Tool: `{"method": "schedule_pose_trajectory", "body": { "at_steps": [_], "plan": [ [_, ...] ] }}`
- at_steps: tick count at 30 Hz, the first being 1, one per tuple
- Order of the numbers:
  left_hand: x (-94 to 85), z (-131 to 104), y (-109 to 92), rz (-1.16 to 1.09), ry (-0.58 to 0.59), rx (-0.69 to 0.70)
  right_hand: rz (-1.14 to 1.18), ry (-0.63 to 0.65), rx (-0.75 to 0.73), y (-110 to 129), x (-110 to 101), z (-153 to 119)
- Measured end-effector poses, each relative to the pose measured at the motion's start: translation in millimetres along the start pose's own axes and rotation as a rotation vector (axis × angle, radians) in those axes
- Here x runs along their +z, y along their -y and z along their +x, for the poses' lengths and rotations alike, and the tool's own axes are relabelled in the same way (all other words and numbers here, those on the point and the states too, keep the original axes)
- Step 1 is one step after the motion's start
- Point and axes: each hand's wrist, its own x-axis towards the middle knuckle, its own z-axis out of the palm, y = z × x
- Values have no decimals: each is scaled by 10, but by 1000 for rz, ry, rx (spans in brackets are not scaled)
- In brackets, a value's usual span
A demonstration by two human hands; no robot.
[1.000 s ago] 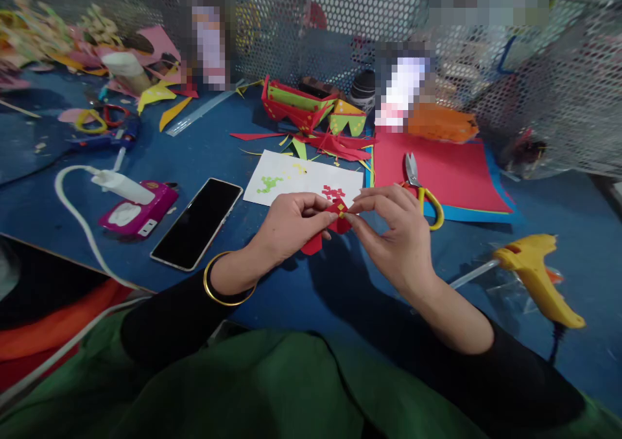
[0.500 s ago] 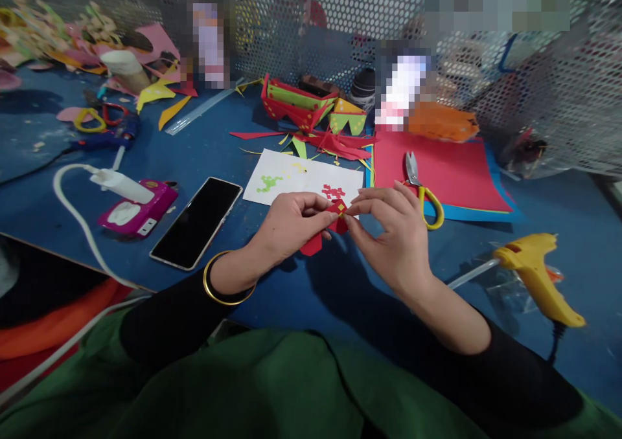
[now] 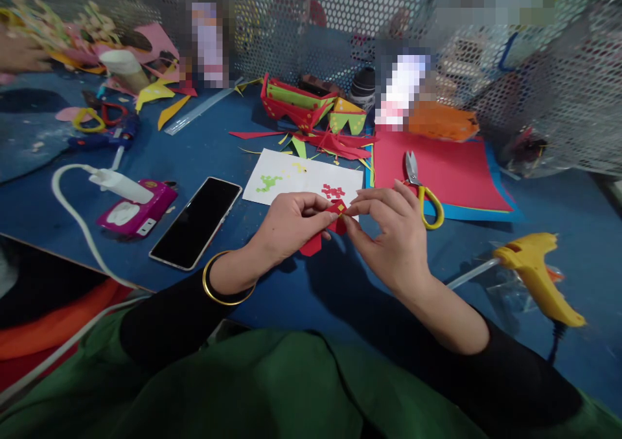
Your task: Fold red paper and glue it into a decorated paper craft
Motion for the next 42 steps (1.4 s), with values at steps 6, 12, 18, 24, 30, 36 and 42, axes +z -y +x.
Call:
{"method": "schedule_pose_trajectory", "body": {
  "at_steps": [6,12,18,24,30,36,42],
  "plan": [
    [5,-5,-3,-27,2,0,4,5,2,-2,2,-3],
    [-5,0,11,-24,3,0,-7,2,-10,2,-4,-4],
    [-2,-11,3,-14,6,-5,5,17,13,17,-11,-2],
    [-4,-23,-29,-5,-2,-11,42,-10,69,21,-22,18],
    [-2,-25,-43,-19,-12,-16,106,21,81,6,-30,22],
    [-1,-25,-44,-36,-13,-21,113,50,-2,-30,-44,28],
    [-6,-25,-42,-16,-3,-31,110,78,-82,-77,-77,61]
  ]
}}
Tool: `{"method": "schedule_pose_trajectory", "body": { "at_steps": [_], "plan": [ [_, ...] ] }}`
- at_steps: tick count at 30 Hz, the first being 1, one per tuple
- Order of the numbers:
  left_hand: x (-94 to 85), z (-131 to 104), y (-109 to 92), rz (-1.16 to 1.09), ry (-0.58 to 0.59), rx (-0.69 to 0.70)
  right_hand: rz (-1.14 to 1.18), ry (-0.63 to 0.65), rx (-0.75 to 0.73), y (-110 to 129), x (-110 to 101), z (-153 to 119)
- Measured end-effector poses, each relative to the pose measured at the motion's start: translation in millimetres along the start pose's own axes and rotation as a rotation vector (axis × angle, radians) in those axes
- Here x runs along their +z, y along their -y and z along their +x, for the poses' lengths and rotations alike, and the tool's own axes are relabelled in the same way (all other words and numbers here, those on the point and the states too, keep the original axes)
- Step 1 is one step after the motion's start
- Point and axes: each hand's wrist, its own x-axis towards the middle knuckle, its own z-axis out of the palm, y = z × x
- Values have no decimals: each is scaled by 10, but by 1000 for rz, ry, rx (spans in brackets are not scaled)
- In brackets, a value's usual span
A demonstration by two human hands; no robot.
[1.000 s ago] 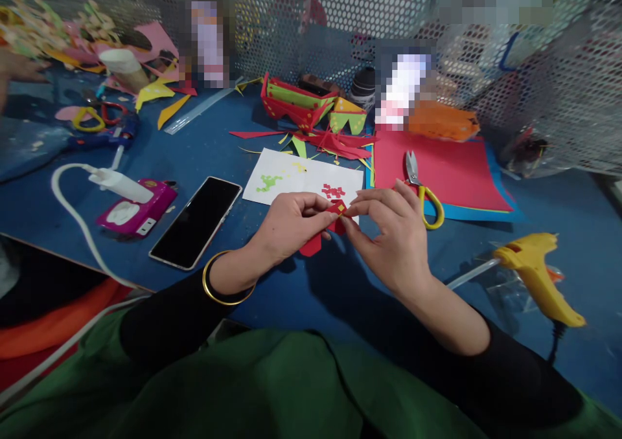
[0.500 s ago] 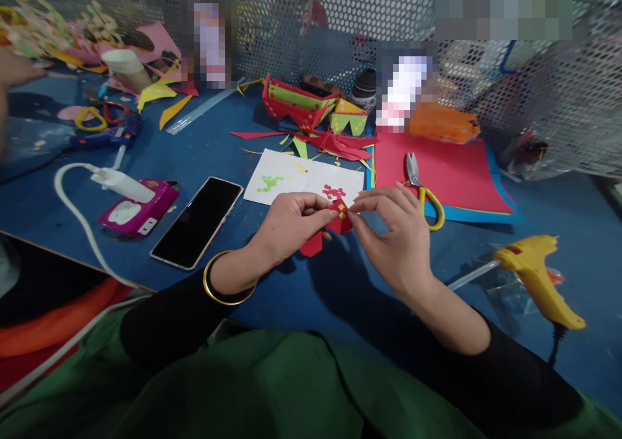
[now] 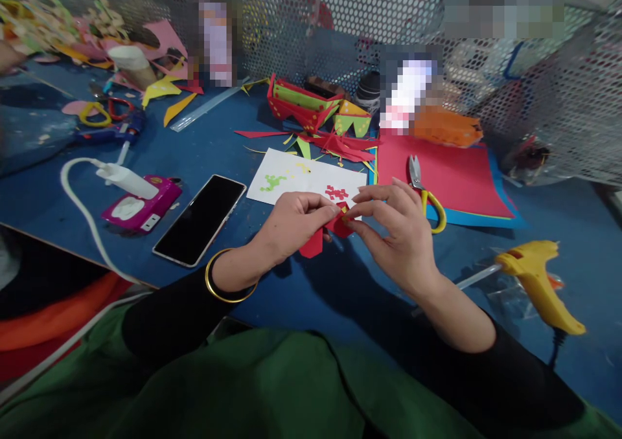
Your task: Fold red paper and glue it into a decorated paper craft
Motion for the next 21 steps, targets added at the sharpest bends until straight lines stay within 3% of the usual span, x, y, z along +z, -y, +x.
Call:
{"method": "schedule_pose_trajectory", "body": {
  "at_steps": [5,10,21],
  "plan": [
    [-24,9,22,136,33,76,-24,55,-54,-18,-25,15],
    [-30,13,37,101,80,72,-25,82,-48,-16,-31,22],
    [-30,17,40,127,64,85,16,67,-33,2,-22,26]
  ]
}}
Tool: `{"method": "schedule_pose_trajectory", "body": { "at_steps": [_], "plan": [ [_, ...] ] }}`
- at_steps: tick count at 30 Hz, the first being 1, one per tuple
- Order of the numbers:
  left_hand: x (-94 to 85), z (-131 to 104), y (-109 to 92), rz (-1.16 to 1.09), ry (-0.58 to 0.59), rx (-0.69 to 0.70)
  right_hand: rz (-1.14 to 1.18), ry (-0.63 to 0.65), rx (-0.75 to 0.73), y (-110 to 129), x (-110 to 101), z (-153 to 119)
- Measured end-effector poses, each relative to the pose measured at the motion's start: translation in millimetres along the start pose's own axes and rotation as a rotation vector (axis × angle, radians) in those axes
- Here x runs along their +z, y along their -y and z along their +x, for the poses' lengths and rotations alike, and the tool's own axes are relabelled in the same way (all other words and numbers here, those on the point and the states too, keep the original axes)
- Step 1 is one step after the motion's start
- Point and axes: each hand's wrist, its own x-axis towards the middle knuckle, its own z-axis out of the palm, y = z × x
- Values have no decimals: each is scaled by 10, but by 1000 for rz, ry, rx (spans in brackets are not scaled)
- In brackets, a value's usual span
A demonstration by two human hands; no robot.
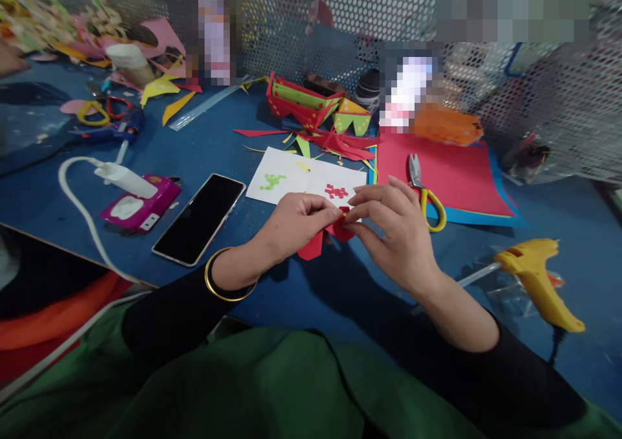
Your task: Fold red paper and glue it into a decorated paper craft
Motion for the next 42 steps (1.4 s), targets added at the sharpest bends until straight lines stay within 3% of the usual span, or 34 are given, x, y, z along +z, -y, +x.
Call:
{"method": "schedule_pose_trajectory", "body": {
  "at_steps": [5,11,17,28,42],
  "plan": [
    [-5,-8,-18,1,-13,6,116,-25,101,41,-9,12],
    [-6,-12,-53,-84,-109,-4,442,-157,581,39,36,0],
    [-5,8,-10,-107,-157,40,769,-28,787,12,99,4],
    [2,-5,10,-111,-51,-4,685,-70,781,121,86,6],
    [2,5,-20,-133,-44,-12,707,-73,792,126,79,8]
  ]
}}
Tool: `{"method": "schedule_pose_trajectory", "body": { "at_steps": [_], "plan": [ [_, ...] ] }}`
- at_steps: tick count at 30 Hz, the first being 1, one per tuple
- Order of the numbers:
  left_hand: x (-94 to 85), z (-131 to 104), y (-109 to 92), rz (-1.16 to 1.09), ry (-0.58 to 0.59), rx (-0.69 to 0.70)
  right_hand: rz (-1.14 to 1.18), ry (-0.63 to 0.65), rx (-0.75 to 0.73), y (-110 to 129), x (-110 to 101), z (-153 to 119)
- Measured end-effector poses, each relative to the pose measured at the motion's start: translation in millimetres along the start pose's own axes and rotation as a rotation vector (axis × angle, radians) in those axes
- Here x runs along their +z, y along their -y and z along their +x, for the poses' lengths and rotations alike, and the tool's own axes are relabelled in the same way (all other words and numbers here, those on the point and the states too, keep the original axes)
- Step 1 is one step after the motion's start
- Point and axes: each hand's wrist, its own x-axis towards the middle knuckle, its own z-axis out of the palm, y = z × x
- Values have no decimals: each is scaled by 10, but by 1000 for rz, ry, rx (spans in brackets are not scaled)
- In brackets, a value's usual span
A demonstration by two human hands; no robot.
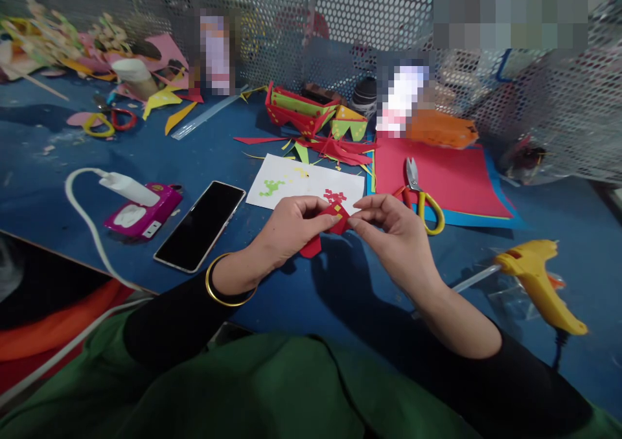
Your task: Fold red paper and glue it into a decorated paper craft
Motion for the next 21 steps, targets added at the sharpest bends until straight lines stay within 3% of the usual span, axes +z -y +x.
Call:
{"method": "schedule_pose_trajectory", "body": {
  "at_steps": [21],
  "plan": [
    [9,-6,-2,48,-12,-20,-8,-7,18,20,9,-7]
  ]
}}
